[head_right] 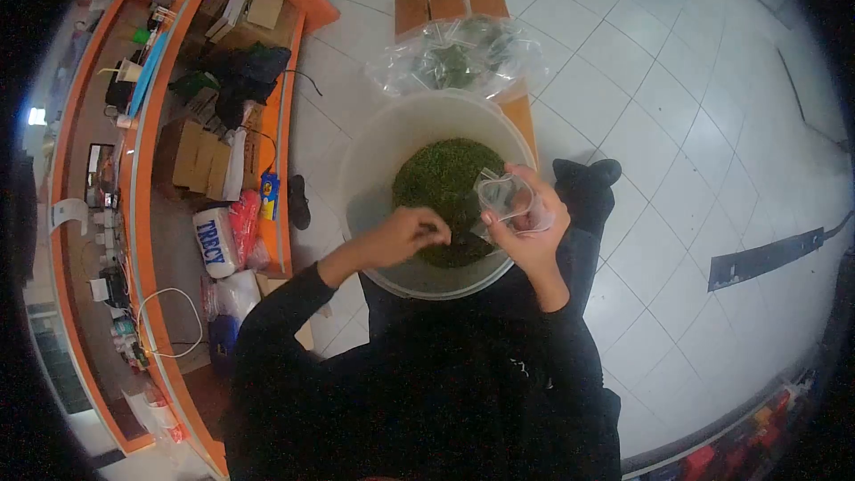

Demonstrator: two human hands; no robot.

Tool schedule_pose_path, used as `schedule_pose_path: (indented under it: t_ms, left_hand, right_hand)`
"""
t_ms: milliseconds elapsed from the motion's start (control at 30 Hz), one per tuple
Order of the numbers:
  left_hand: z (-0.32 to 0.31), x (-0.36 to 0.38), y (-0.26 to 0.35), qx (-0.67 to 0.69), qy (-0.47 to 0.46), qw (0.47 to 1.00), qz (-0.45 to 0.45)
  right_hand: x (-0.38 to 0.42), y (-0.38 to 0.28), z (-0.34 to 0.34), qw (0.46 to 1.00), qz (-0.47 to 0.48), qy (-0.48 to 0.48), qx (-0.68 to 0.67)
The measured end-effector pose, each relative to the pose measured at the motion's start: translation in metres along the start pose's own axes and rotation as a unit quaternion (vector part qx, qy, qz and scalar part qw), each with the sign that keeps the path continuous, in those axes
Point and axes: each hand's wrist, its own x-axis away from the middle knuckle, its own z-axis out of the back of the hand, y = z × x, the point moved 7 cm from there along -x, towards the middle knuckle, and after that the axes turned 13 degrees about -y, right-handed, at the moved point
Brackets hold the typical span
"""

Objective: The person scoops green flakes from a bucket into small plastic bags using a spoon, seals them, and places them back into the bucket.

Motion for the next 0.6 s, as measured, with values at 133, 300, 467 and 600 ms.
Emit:
schedule_pose_path:
  t_ms: [133,300,467,600]
  left_hand:
    - [-0.01,0.024,0.015,-0.008,-0.011,0.999,-0.046]
    - [0.026,0.045,-0.02,0.196,0.085,0.977,0.02]
    - [0.05,0.061,-0.036,0.278,0.187,0.942,0.014]
    - [0.062,0.082,-0.037,0.318,0.289,0.902,-0.05]
  right_hand:
    - [0.0,-0.004,-0.002,1.0,0.026,-0.005,0.003]
    - [0.003,0.003,-0.002,0.999,-0.015,-0.032,0.024]
    - [-0.001,-0.006,-0.01,0.999,0.014,-0.041,-0.012]
    - [-0.002,-0.005,-0.014,0.998,0.016,-0.045,-0.036]
